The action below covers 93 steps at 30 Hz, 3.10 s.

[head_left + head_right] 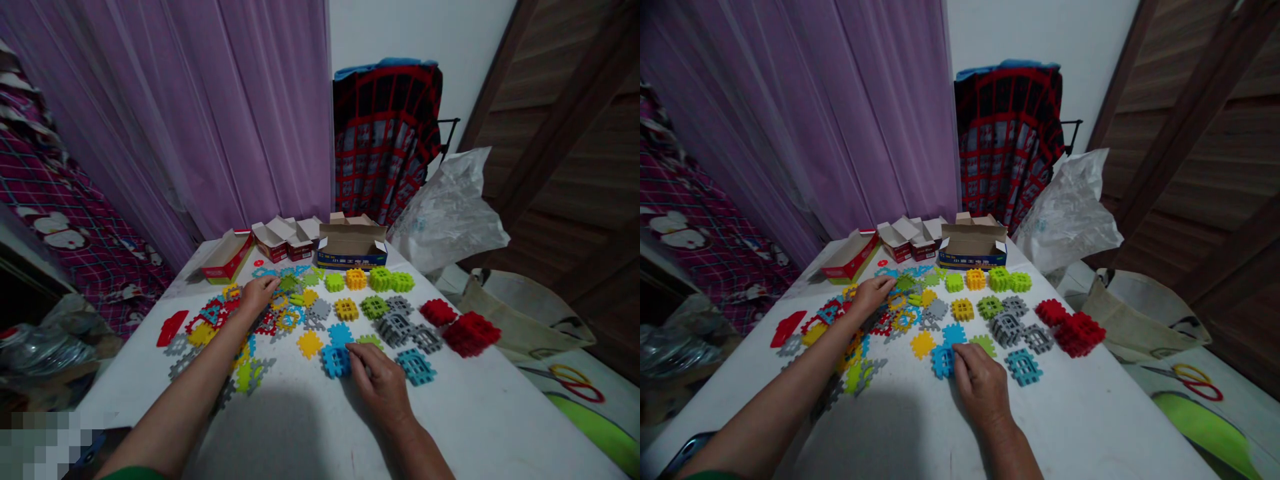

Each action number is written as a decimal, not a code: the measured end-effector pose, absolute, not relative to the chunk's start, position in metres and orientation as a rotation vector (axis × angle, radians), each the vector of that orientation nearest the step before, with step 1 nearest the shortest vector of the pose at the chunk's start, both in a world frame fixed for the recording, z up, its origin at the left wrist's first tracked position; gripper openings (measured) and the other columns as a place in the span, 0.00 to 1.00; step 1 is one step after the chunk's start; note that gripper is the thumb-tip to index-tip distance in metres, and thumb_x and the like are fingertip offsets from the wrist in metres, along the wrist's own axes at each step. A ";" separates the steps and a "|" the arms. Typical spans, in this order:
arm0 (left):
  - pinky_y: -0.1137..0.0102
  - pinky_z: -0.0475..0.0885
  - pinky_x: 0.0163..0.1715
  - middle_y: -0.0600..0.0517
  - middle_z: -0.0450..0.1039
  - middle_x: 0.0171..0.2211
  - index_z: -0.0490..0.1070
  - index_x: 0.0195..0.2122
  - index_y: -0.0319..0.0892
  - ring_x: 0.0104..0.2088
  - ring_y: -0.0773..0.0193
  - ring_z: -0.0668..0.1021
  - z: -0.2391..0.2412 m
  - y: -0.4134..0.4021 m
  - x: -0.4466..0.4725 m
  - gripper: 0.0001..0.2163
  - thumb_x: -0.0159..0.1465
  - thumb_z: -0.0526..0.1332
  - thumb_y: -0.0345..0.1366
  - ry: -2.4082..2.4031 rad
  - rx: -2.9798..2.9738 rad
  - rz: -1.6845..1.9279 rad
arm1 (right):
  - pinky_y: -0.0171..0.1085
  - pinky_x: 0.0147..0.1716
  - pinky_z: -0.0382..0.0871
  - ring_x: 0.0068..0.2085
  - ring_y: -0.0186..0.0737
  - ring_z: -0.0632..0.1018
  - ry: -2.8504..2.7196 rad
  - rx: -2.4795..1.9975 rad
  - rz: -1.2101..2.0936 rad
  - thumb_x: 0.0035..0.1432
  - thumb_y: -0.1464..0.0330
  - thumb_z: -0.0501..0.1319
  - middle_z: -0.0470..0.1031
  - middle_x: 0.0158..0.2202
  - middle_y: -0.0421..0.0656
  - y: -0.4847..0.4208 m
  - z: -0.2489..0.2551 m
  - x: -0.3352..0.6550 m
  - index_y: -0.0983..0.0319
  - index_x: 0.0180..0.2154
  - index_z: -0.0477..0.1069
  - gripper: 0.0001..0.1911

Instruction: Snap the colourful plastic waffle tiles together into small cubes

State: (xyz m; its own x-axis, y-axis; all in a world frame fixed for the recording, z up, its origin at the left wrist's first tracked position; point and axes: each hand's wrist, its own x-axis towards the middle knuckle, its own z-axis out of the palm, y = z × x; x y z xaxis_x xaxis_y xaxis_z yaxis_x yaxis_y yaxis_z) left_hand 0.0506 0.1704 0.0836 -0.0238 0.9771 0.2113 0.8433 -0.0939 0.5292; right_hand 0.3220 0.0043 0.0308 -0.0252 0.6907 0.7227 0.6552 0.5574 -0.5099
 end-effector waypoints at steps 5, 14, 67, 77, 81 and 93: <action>0.69 0.75 0.33 0.52 0.81 0.31 0.79 0.42 0.45 0.31 0.60 0.82 0.055 0.138 0.058 0.15 0.61 0.59 0.45 1.784 1.778 1.032 | 0.33 0.33 0.75 0.34 0.37 0.81 -1.708 -1.128 0.066 0.63 0.72 0.55 0.81 0.34 0.43 0.005 0.030 0.323 0.60 0.40 0.77 0.11; 0.71 0.73 0.25 0.52 0.77 0.27 0.77 0.34 0.41 0.23 0.66 0.77 0.030 0.077 0.064 0.20 0.45 0.68 0.50 1.510 1.279 1.197 | 0.32 0.34 0.75 0.34 0.37 0.82 -1.662 -1.166 0.001 0.63 0.72 0.56 0.81 0.34 0.43 0.009 0.031 0.338 0.60 0.39 0.77 0.11; 0.56 0.65 0.55 0.43 0.76 0.53 0.76 0.51 0.47 0.55 0.45 0.74 0.066 0.253 0.134 0.23 0.54 0.67 0.45 1.784 2.426 -0.008 | 0.32 0.33 0.78 0.34 0.37 0.82 -1.704 -1.185 0.053 0.64 0.72 0.56 0.81 0.34 0.44 0.006 0.035 0.332 0.60 0.42 0.76 0.10; 0.63 0.64 0.54 0.46 0.74 0.53 0.70 0.56 0.45 0.54 0.52 0.74 0.099 0.178 0.102 0.26 0.58 0.63 0.50 1.813 2.372 0.280 | 0.34 0.33 0.78 0.34 0.38 0.82 -1.677 -1.175 0.082 0.63 0.71 0.56 0.81 0.34 0.44 0.006 0.038 0.331 0.59 0.40 0.77 0.11; 0.60 0.66 0.52 0.45 0.77 0.49 0.74 0.51 0.45 0.50 0.48 0.76 0.095 0.099 0.089 0.24 0.58 0.62 0.53 1.881 2.305 0.280 | 0.34 0.34 0.77 0.34 0.38 0.82 -1.676 -1.157 0.073 0.63 0.71 0.56 0.81 0.34 0.44 0.006 0.038 0.331 0.59 0.39 0.78 0.11; 0.60 0.65 0.51 0.43 0.78 0.47 0.73 0.48 0.46 0.51 0.49 0.75 0.048 0.027 0.098 0.21 0.61 0.60 0.53 2.204 2.142 0.261 | 0.34 0.35 0.77 0.34 0.38 0.82 -1.668 -1.195 0.079 0.63 0.69 0.56 0.81 0.34 0.43 0.007 0.034 0.334 0.59 0.38 0.78 0.11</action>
State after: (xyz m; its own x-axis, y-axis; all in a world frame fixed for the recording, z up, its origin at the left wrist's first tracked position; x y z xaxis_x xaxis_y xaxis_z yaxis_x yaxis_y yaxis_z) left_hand 0.0983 0.0268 0.0482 -0.0345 0.9964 0.0771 0.9868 0.0218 0.1605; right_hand 0.3344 0.0065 0.0343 0.0317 0.7261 0.6868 0.6580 0.5021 -0.5612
